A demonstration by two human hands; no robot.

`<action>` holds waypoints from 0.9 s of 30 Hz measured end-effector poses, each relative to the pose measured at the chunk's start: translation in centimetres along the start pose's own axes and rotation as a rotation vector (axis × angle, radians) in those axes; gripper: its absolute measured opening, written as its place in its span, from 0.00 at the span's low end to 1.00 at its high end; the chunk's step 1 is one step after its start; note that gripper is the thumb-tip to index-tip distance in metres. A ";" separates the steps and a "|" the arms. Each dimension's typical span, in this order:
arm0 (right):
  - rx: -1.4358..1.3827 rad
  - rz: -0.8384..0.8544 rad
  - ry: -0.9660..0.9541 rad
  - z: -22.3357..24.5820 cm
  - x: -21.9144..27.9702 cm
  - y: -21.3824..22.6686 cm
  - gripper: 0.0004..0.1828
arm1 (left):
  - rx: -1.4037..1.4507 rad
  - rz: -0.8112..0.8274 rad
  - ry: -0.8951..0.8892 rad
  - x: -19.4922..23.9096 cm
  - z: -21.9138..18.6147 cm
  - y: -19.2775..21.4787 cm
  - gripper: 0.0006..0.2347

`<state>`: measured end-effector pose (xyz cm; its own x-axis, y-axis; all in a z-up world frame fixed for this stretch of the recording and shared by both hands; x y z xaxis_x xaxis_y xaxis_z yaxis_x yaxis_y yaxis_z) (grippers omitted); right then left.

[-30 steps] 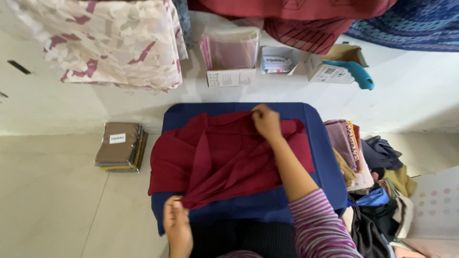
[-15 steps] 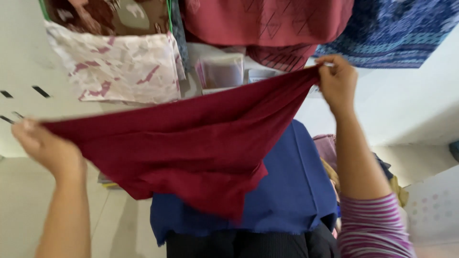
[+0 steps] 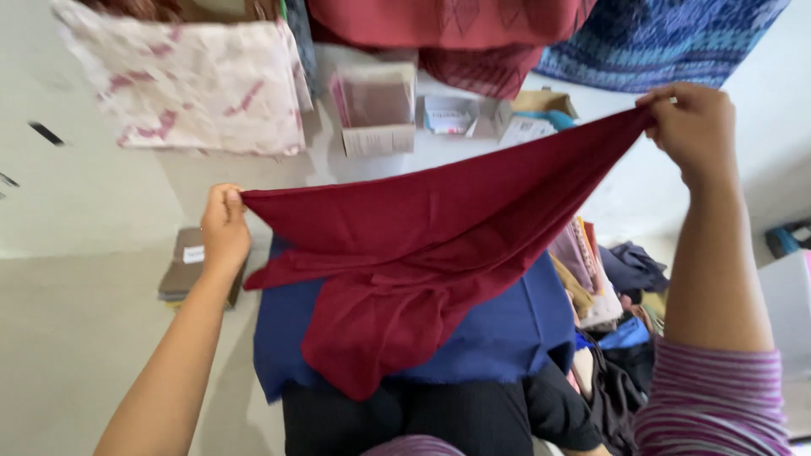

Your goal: The person unfolds a maroon piece of fabric on a blue surface, smooths it out, and uses a lint roller to clean the surface. They then fold the fabric into a smaller rectangle and continue to roll it with the lint roller.

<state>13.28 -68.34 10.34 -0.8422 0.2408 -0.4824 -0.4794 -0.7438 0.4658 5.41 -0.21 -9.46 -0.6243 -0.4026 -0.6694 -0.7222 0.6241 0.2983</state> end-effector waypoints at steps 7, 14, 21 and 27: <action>-0.047 0.110 -0.216 -11.7 3.6 -0.1 0.17 | 0.218 0.272 0.317 0.3 -1.9 -6.0 0.13; -0.506 0.072 -0.535 -21.0 6.8 -4.4 0.07 | 0.643 0.127 -0.085 -3.5 -11.2 -8.2 0.13; -0.755 0.105 -0.504 -29.0 9.1 -13.8 0.19 | 0.174 0.027 -0.079 -0.4 -5.4 -13.5 0.11; 0.383 0.110 -0.180 -18.7 11.9 -19.0 0.28 | 0.255 0.067 0.324 3.6 7.2 -19.4 0.12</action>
<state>16.96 -63.03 -18.18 -0.9067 0.3034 -0.2930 -0.4127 -0.4946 0.7649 19.30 -8.94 -22.56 -0.7581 -0.5199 -0.3937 -0.6055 0.7853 0.1290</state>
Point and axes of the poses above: each hand's wrist, its own x-axis away from the middle knuckle, its own y-axis out of the back of the hand, z = x × y, the point moved 8 cm from there along -x, towards the middle knuckle, and after that the axes turned 3 degrees about -z, right-handed, at the moved point
